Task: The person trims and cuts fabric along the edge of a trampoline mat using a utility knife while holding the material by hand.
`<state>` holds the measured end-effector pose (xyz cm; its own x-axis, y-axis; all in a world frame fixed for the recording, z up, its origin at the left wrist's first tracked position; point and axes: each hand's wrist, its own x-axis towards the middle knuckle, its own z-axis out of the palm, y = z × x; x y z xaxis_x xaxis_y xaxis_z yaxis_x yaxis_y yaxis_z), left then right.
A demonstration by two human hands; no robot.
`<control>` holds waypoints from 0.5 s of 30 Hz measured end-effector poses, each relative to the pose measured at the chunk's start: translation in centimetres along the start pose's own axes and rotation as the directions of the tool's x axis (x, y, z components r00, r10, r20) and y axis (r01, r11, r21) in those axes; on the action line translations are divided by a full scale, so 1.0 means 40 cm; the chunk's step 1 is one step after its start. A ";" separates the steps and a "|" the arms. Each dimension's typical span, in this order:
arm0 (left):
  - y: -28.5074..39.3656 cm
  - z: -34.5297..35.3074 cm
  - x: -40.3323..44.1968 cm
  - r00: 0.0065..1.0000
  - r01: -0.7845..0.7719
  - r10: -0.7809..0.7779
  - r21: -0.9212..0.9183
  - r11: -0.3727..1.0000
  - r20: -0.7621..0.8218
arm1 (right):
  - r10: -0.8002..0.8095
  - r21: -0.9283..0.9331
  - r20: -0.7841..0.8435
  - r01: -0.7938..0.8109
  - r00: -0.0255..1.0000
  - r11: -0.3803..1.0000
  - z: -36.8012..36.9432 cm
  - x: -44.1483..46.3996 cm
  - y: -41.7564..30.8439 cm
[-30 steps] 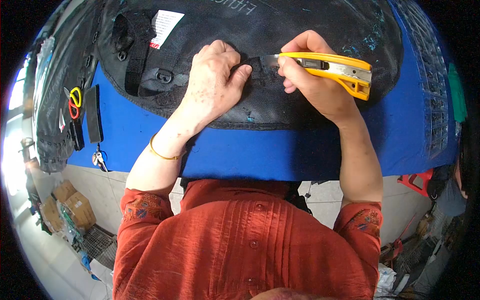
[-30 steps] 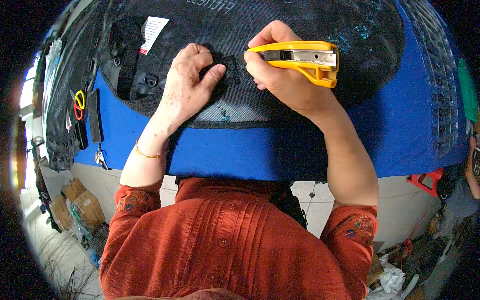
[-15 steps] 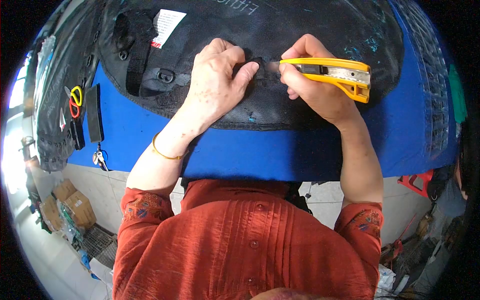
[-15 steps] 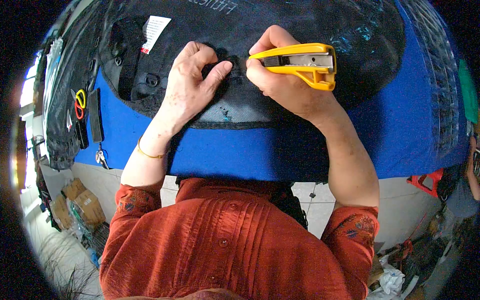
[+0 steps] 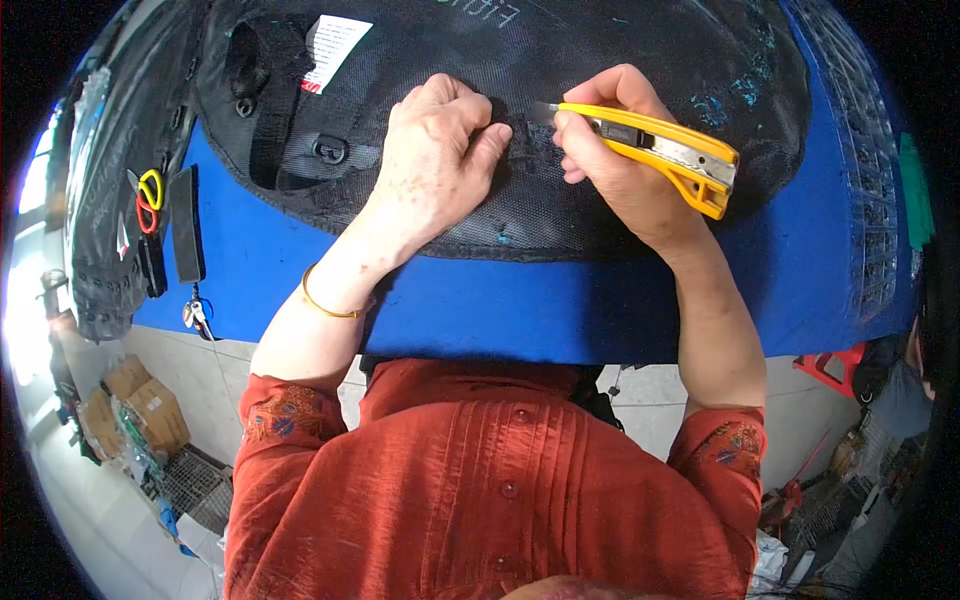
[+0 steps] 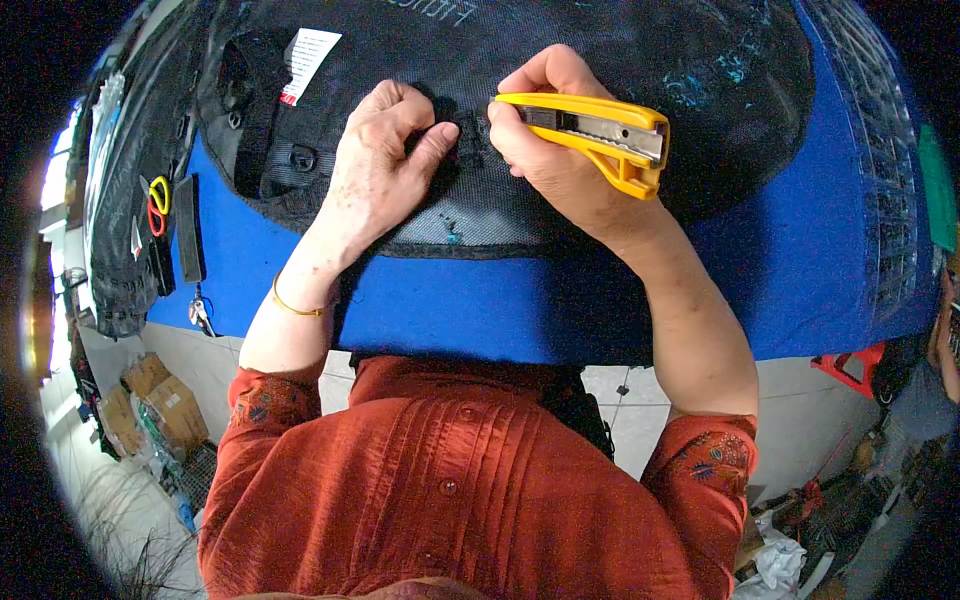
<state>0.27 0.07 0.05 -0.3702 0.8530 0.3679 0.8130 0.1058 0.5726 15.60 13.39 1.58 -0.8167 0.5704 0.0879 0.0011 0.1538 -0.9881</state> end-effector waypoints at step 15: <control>-0.002 0.000 0.001 1.000 -0.005 0.005 -0.003 1.000 0.007 | -0.022 -0.061 -0.050 0.019 0.998 0.998 -0.003 -0.005 -0.003</control>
<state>0.18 0.10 0.03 -0.3630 0.8571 0.3656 0.8132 0.0999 0.5733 15.82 13.36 1.69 -0.7863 0.6068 0.1161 0.0207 0.2138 -0.9767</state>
